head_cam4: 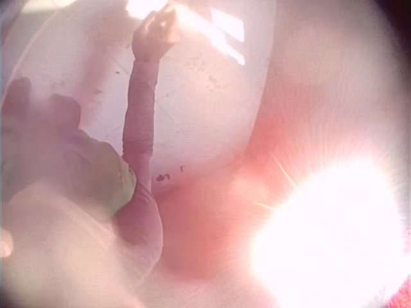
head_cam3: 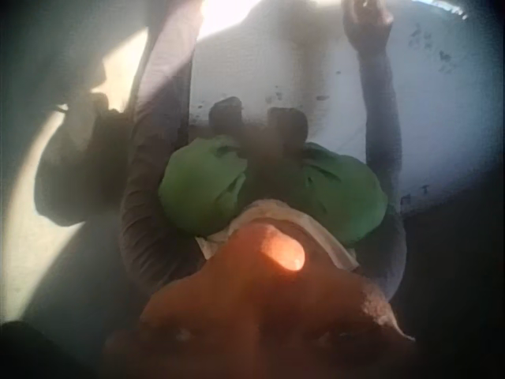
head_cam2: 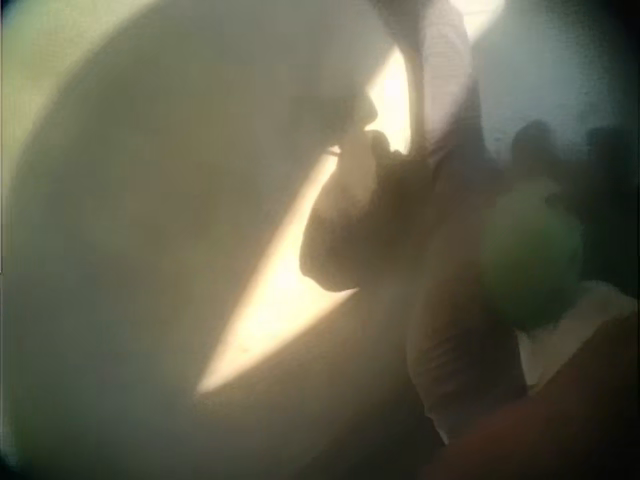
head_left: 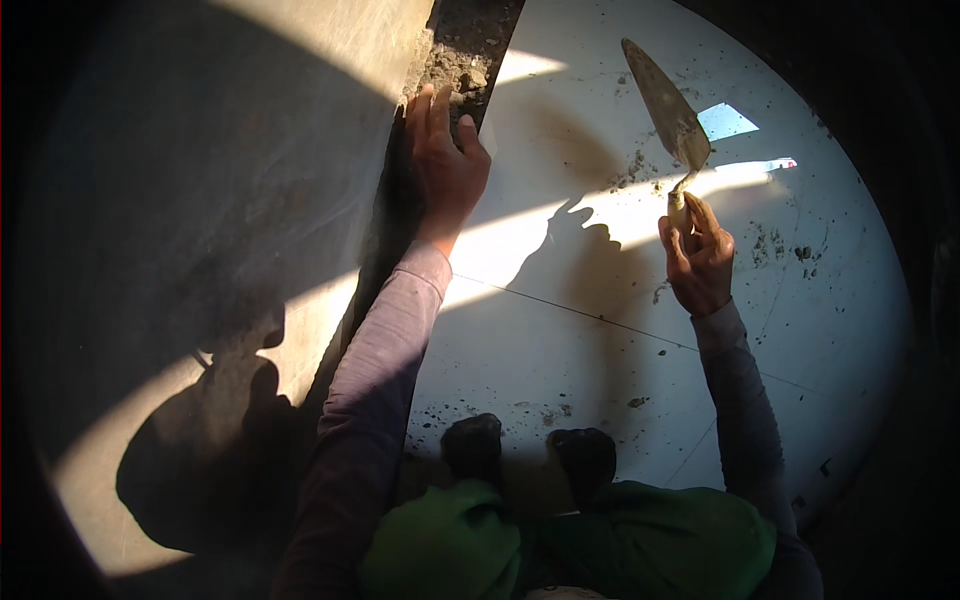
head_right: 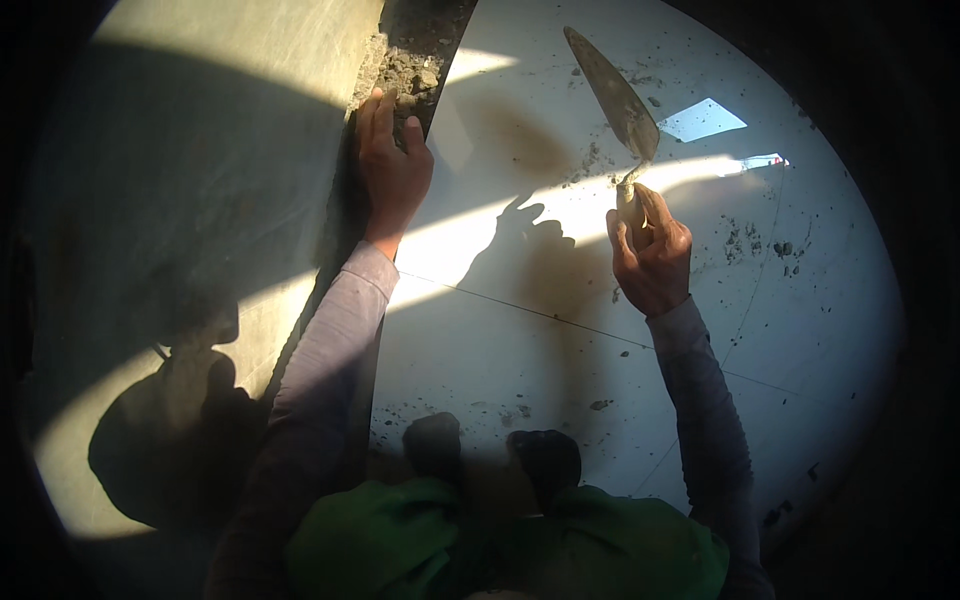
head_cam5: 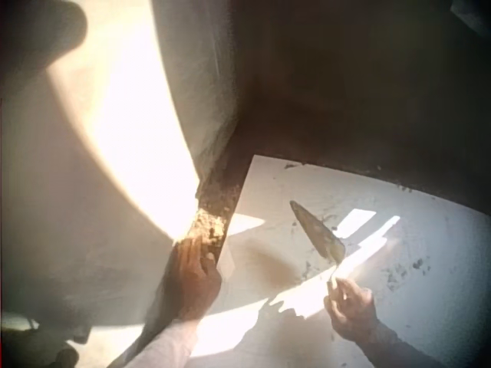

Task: The person applies mortar to the junction between a tiled floor and a concrete wall using a trowel and a tray.

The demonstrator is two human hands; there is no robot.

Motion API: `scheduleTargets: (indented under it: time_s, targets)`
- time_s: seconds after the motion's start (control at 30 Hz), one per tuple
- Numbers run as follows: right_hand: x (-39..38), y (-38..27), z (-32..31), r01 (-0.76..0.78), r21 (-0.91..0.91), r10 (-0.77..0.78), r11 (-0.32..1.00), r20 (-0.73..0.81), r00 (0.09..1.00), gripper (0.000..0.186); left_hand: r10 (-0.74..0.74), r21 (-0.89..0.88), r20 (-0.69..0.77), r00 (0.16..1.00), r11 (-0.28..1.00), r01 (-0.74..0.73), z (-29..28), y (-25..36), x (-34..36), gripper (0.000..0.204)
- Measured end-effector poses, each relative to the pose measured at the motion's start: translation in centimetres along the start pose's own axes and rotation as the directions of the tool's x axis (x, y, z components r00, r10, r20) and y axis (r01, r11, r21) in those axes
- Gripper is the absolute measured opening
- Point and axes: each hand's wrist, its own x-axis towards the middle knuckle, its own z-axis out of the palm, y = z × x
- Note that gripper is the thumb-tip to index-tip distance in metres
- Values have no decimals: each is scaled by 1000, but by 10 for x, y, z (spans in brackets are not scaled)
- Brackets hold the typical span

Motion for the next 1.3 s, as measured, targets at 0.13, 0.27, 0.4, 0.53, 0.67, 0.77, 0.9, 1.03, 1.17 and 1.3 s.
scheduleTargets:
  time_s: [0.13,0.27,0.4,0.53,0.67,0.77,0.9,1.03,1.17,1.3]
  targets:
    - [33,46,3,86,-45,-90,995,-85,992,38,-65,8,165,984,998,65,-40,-6,-36,53]
    - [63,86,4,-302,304,324,903,-21,946,43,-83,-3,221,972,996,86,-27,-17,-38,62]
    - [94,119,15,-377,110,391,920,-169,905,42,2,38,210,978,999,-10,21,-27,-10,66]
    - [126,150,23,-342,-18,327,940,-251,911,44,18,-90,202,979,996,0,74,-47,32,66]
    - [145,184,24,-295,170,334,940,-300,893,37,127,-119,158,979,987,-109,127,-46,81,66]
    - [157,209,21,-262,224,324,939,-313,893,34,153,-82,110,982,986,-144,168,-44,112,62]
    - [181,220,11,-258,239,325,936,-310,894,33,229,129,146,962,960,-248,209,-34,145,41]
    - [197,238,1,-299,305,397,904,-340,853,32,173,-46,76,982,984,-169,235,-12,164,27]
    - [208,248,-16,-329,248,400,911,-339,852,33,171,41,34,985,984,-173,251,2,177,29]
    - [210,253,-26,-344,231,408,910,-359,839,35,69,252,118,991,963,-97,266,17,199,39]
